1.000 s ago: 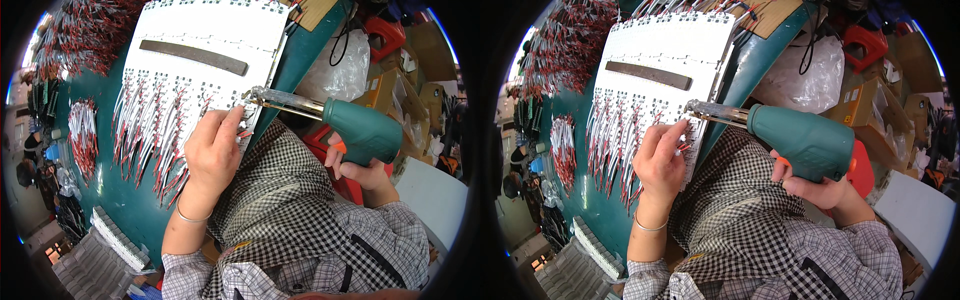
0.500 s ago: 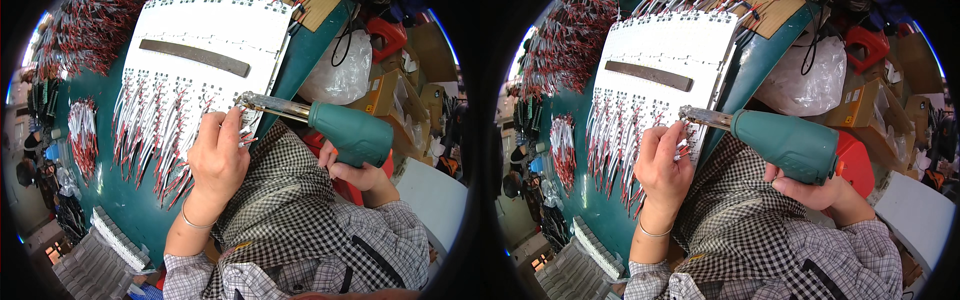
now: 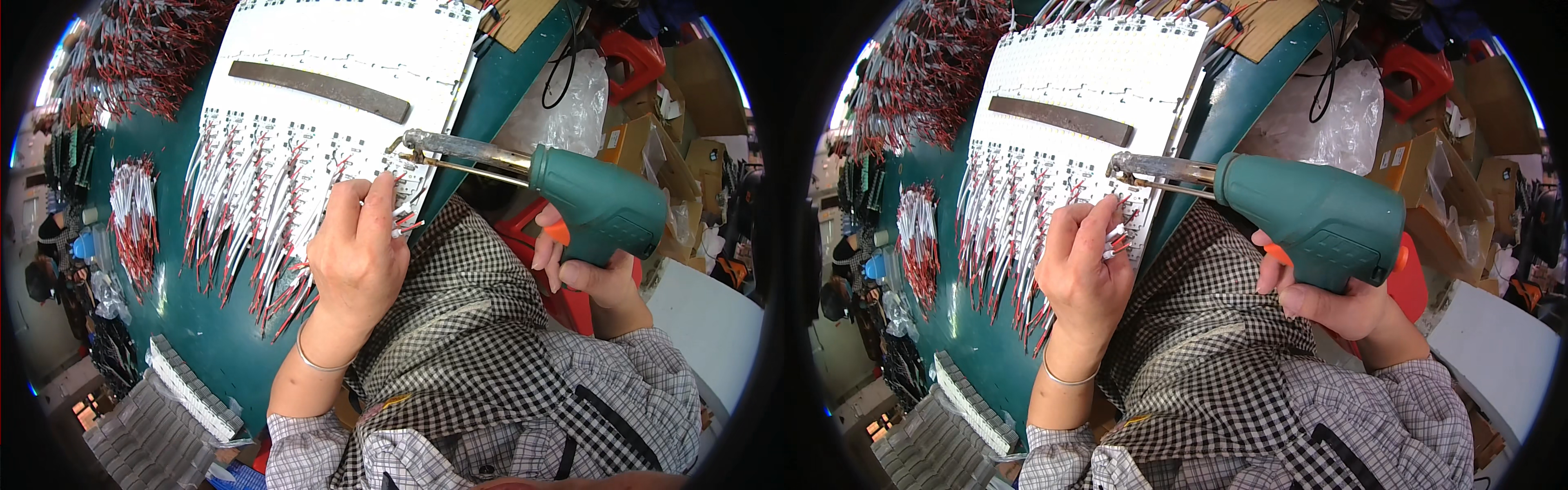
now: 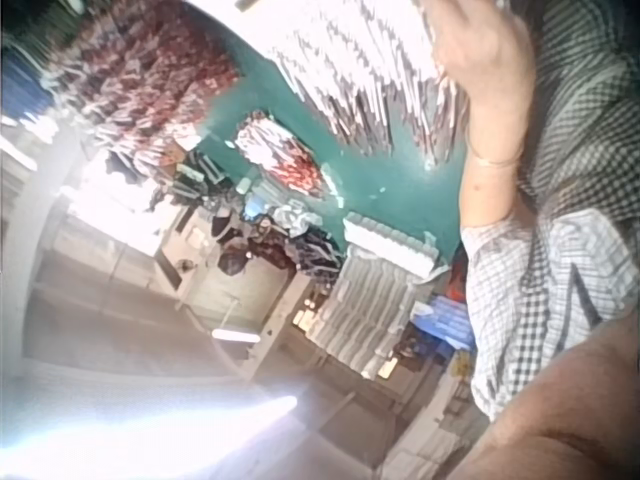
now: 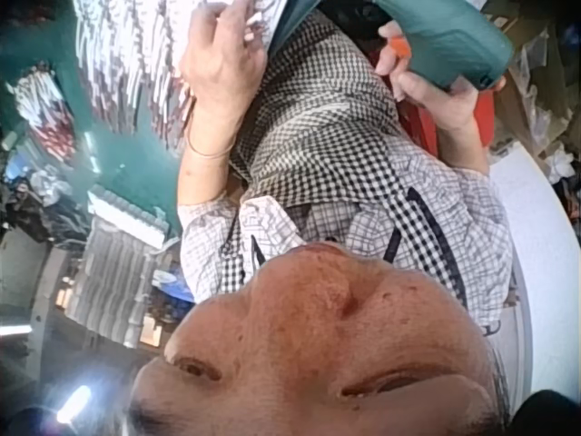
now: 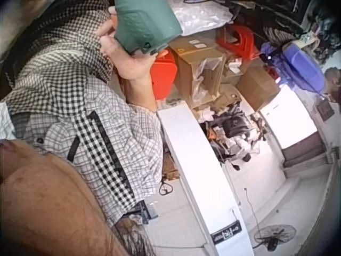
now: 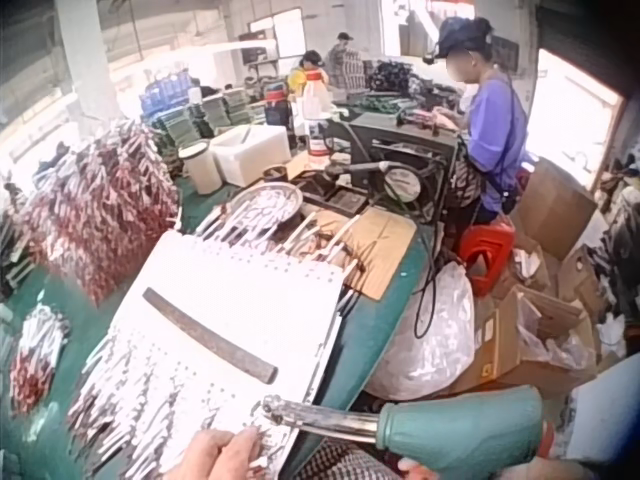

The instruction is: The person solders wires onto an LED circuit board with a soldering tool and stacks the completed board onto a pile. The person then unwraps a new batch of LED circuit boards, places a board flat under a metal weight, and solders wires onto it.

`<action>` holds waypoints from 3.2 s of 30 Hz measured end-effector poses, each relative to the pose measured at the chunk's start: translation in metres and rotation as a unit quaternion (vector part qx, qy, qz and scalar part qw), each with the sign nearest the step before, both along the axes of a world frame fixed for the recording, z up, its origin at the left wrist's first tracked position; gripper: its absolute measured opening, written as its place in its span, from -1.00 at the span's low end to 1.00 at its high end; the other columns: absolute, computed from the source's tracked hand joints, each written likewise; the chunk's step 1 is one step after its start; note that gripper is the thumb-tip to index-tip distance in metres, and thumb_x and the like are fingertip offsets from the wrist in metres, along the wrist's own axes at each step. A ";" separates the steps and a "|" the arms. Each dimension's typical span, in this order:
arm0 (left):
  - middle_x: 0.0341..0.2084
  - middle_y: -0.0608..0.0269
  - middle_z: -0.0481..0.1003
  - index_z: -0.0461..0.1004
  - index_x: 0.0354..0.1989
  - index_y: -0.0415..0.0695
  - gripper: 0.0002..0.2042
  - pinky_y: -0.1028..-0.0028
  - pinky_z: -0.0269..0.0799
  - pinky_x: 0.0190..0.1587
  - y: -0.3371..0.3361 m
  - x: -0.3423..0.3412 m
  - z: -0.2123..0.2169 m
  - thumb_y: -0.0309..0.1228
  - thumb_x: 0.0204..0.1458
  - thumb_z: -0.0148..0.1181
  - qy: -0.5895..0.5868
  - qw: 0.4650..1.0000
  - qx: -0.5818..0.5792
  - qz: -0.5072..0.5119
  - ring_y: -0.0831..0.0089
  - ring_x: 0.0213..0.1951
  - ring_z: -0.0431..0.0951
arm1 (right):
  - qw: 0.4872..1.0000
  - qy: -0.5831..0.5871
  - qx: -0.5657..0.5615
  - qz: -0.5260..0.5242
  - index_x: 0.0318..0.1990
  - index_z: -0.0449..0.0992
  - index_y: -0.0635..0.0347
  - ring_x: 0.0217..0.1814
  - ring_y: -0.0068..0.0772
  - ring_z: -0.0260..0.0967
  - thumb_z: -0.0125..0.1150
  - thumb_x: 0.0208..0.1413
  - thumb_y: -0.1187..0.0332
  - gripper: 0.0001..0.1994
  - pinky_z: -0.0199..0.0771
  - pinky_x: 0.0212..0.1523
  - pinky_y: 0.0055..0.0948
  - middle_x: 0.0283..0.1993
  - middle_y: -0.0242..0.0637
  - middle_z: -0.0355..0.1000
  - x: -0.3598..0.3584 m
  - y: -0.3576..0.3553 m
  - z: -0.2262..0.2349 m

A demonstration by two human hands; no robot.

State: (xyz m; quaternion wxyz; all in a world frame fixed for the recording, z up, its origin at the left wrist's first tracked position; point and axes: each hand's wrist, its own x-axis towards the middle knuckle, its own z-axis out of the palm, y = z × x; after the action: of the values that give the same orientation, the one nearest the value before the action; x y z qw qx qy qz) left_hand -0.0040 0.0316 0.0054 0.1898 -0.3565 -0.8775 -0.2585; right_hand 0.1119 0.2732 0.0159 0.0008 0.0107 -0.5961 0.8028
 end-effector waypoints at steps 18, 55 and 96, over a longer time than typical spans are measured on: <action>-0.48 0.24 0.42 0.48 -0.05 -0.18 -0.52 0.38 0.34 -0.60 -0.029 0.027 0.030 -0.67 -0.28 0.19 -0.042 0.991 -0.116 0.048 0.32 -0.58 0.45 | 0.985 0.103 0.000 -0.138 0.24 0.13 0.51 -0.38 -0.49 0.40 -0.05 0.16 -0.26 -0.13 0.37 -0.65 -0.72 0.16 0.18 0.27 -0.022 0.025 0.004; -0.46 0.06 0.50 0.48 -0.23 -0.19 -0.79 0.32 0.40 -0.44 -0.128 0.102 0.036 -0.50 -0.07 0.29 -0.115 0.961 0.014 0.253 0.11 -0.50 0.50 | 0.931 -0.031 -0.118 -0.343 -0.35 0.49 0.17 -0.55 -0.42 0.43 0.26 0.12 0.05 -0.67 0.42 -0.52 -0.43 -0.52 -0.31 0.45 -0.217 0.081 -0.025; -0.02 0.10 0.45 0.47 0.06 -0.05 -0.57 0.09 0.34 0.02 -0.169 -0.114 0.022 -0.06 0.12 0.09 -0.213 0.905 -0.200 0.309 0.09 0.04 0.41 | 0.750 0.213 0.616 -0.115 -0.43 0.42 0.25 -0.39 -0.06 0.42 0.35 -0.06 0.26 -0.74 0.42 -0.36 -0.22 -0.41 -0.13 0.41 -0.167 -0.071 0.017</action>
State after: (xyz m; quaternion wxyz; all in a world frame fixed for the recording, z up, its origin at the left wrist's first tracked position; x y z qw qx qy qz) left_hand -0.1176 -0.1373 0.0276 -0.0066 -0.0345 -0.9965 -0.0759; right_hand -0.0548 0.2025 0.0326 0.2128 0.1110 -0.9426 0.2322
